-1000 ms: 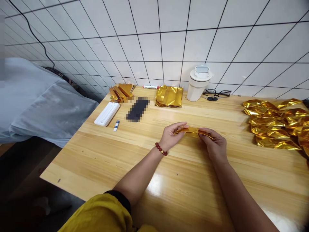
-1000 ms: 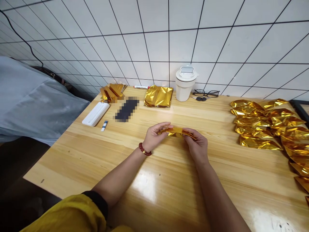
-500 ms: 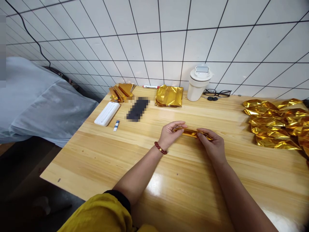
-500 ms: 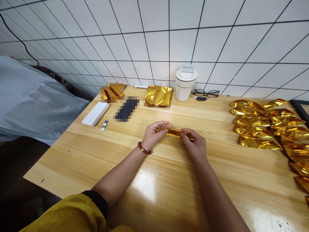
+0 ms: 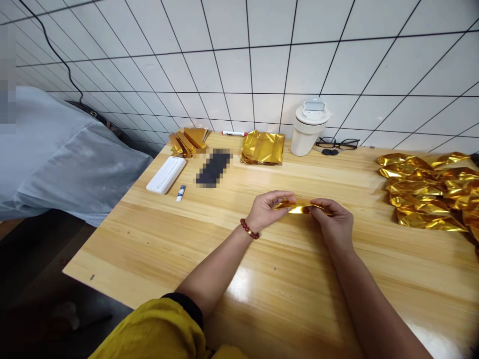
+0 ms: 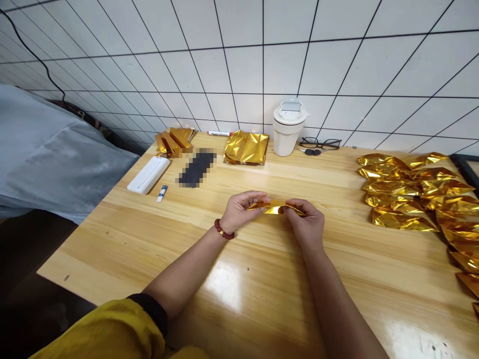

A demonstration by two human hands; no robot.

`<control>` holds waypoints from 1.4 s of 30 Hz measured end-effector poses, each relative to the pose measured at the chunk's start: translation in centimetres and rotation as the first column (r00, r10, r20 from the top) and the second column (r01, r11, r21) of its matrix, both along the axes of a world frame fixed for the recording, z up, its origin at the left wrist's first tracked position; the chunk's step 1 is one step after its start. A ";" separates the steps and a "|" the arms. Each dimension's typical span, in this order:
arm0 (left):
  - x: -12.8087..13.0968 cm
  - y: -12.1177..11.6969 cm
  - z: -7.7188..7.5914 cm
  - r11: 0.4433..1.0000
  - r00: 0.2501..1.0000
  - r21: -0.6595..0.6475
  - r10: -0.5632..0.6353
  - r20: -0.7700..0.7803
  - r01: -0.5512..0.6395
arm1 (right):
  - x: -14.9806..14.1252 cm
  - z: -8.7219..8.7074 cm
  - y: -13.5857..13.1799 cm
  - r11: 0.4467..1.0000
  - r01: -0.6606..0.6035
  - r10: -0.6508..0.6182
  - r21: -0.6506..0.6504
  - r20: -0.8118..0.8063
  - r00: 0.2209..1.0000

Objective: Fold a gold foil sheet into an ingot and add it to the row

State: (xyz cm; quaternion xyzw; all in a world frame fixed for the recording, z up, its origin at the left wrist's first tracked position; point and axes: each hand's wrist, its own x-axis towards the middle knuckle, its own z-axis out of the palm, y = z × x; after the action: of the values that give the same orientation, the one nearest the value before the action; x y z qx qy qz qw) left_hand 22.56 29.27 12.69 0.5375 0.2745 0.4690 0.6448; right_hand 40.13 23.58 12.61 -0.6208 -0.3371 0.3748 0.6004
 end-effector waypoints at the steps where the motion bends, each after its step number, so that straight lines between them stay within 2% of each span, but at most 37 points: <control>1: 0.0 0.0 0.0 1.000 1.000 -0.011 0.001 0.005 -0.001 | 0.0 0.0 0.0 1.000 0.002 -0.002 -0.001 0.001 1.000; 9: 0.1 0.2 0.0 0.993 0.997 -0.096 0.068 0.032 -0.064 | 0.1 -0.1 0.2 0.999 0.033 -0.033 0.014 -0.018 0.999; 14: 0.0 0.6 0.0 0.968 0.988 -0.203 0.155 0.025 -0.147 | 0.4 -0.3 0.1 0.993 -0.086 0.081 0.078 0.063 0.995; 18: 0.0 0.4 0.2 0.974 0.997 -0.212 0.078 -0.023 -0.081 | 0.4 -0.3 0.0 0.984 -0.152 0.145 0.096 0.077 0.986; 28: -0.1 0.1 0.4 0.988 0.989 -0.129 -0.097 -0.116 0.081 | 0.5 -0.5 -0.1 0.979 -0.183 0.174 0.089 0.102 0.979; 37: -0.3 0.2 0.5 0.996 0.981 -0.014 -0.084 -0.177 0.083 | 0.4 -0.1 -0.2 0.977 -0.194 0.186 0.088 0.096 0.978; 42: 0.0 0.0 0.5 0.991 0.994 -0.105 -0.086 -0.074 0.078 | 0.3 -0.1 -0.1 0.991 -0.107 0.100 0.078 0.097 0.990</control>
State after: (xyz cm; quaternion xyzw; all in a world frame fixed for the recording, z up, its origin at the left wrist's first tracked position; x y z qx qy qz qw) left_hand 22.51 29.31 13.19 0.5328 0.3010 0.4061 0.6786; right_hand 40.47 23.48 12.55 -0.5937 -0.4117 0.3618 0.5892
